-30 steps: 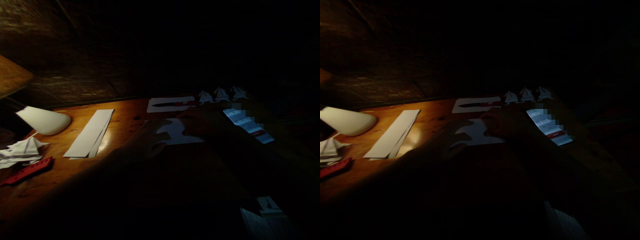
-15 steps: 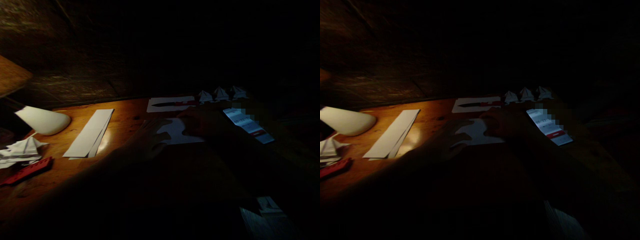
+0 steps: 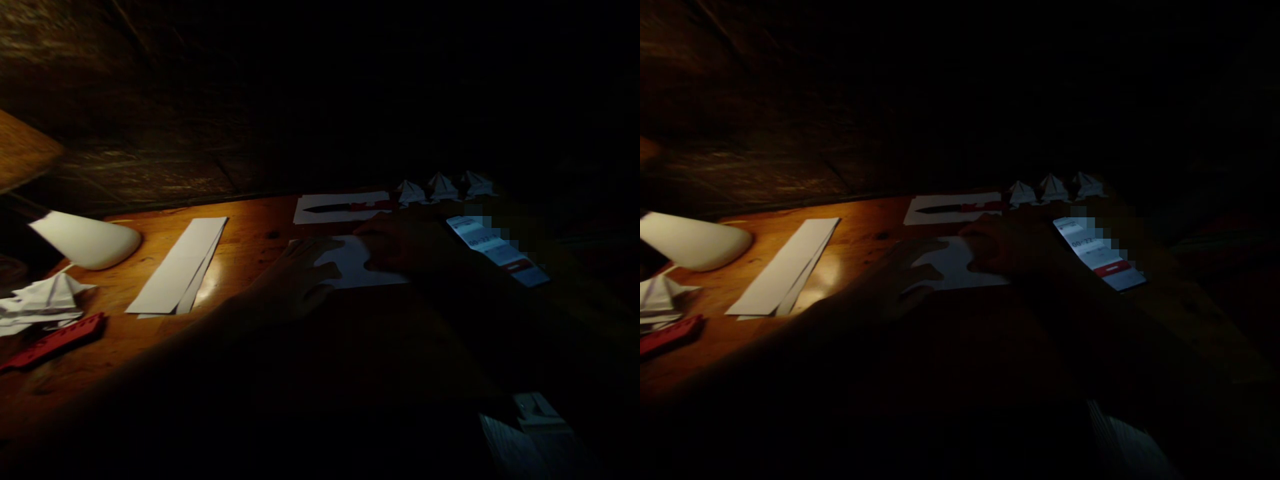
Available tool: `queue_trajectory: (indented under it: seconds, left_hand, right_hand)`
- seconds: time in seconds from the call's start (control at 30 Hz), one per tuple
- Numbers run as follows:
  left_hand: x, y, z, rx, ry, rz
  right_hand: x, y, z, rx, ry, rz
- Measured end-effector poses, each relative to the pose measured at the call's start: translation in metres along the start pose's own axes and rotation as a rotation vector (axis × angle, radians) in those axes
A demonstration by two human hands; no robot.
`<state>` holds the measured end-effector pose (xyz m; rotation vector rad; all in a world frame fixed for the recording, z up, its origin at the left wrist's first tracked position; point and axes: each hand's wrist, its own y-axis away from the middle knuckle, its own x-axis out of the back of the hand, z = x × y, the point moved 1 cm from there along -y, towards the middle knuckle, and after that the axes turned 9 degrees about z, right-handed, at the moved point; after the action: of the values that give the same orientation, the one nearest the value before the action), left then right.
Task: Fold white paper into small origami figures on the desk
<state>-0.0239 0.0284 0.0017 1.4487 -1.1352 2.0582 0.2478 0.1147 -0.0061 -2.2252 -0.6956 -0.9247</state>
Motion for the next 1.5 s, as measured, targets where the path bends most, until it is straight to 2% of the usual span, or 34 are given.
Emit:
queue_trajectory:
  seconds: [0.57,0.8,0.9,1.13,1.33,1.5]
  left_hand:
    - [-0.002,0.001,-0.001,-0.005,0.004,0.006]
    - [-0.001,0.0,0.0,0.006,0.006,-0.007]
    - [0.0,-0.001,0.001,0.014,0.004,-0.022]
    - [0.001,-0.001,0.0,-0.005,-0.008,-0.029]
    - [0.001,0.0,-0.004,0.009,0.017,-0.013]
    - [0.0,0.002,-0.007,0.018,0.013,-0.03]
  right_hand:
    - [0.001,0.001,-0.004,0.016,0.01,-0.009]
    - [0.006,0.009,-0.019,0.132,0.223,-0.034]
    - [0.006,0.011,-0.024,0.162,0.218,-0.065]
    - [0.007,0.008,-0.034,0.123,0.198,-0.071]
    - [0.004,0.009,-0.027,0.128,0.157,-0.044]
    - [0.004,0.008,-0.025,0.114,0.173,-0.082]
